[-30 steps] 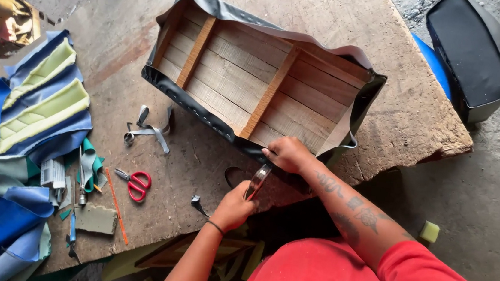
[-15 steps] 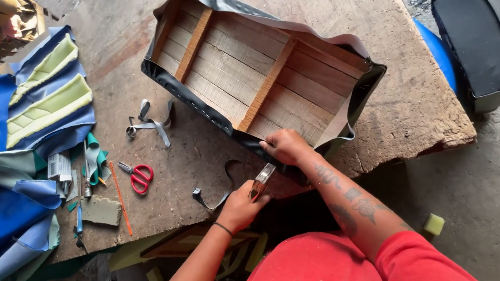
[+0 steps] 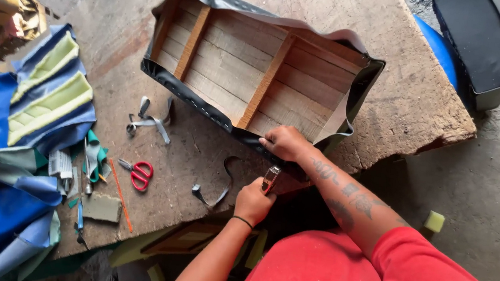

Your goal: Stretching a black vinyl cover over a wooden furniture frame and securing it with a manual stapler.

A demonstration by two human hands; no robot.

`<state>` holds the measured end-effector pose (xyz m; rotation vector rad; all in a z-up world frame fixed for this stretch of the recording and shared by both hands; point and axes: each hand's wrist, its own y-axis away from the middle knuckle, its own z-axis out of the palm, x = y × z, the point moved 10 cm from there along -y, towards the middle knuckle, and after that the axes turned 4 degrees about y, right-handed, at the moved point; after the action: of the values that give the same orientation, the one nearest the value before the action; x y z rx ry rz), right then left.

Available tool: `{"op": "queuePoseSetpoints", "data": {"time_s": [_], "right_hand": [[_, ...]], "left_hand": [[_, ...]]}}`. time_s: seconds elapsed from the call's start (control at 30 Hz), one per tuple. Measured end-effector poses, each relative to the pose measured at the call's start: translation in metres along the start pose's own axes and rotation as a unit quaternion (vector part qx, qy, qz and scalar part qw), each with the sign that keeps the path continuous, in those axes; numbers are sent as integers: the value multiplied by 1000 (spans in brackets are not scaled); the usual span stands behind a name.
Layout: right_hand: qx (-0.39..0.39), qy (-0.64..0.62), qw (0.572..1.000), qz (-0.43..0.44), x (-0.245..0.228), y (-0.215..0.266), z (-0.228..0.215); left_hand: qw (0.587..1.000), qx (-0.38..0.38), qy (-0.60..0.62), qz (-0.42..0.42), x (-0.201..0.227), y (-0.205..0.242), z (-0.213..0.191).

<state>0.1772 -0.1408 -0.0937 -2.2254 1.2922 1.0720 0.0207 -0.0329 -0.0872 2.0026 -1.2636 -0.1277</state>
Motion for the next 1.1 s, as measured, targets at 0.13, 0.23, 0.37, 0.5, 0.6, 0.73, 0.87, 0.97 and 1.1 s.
{"op": "queuePoseSetpoints", "data": {"time_s": [0.13,0.23,0.37,0.5,0.6,0.73,0.87,0.97,1.1], "right_hand": [[-9,0,1000,6,-3,6,-6],[-6,7,1000,5,-7,-3,-10],[-9,23,1000,4,-5,-1,1],[5,13,1000,27,6,1,10],[-4,12,1000,28,3,3,10],[-38,41,996,66,-12,2,-20],[-82,147,983,72,-38,-7,-23],[-4,176,979,105,-63,-39,-17],[58,184,979,66,-53,-65,8]], "left_hand": [[996,-17,84,9,-1,26,1],[989,-49,138,33,-7,36,-3],[997,-41,42,52,2,32,-16],[1000,-6,-16,22,2,-2,-5],[999,-19,-20,20,-7,-1,-3],[990,-31,132,29,-39,2,-19],[982,-34,188,-7,-105,-6,-24],[981,5,192,-7,-121,-3,-46],[983,7,181,-2,-124,-20,-72]]}}
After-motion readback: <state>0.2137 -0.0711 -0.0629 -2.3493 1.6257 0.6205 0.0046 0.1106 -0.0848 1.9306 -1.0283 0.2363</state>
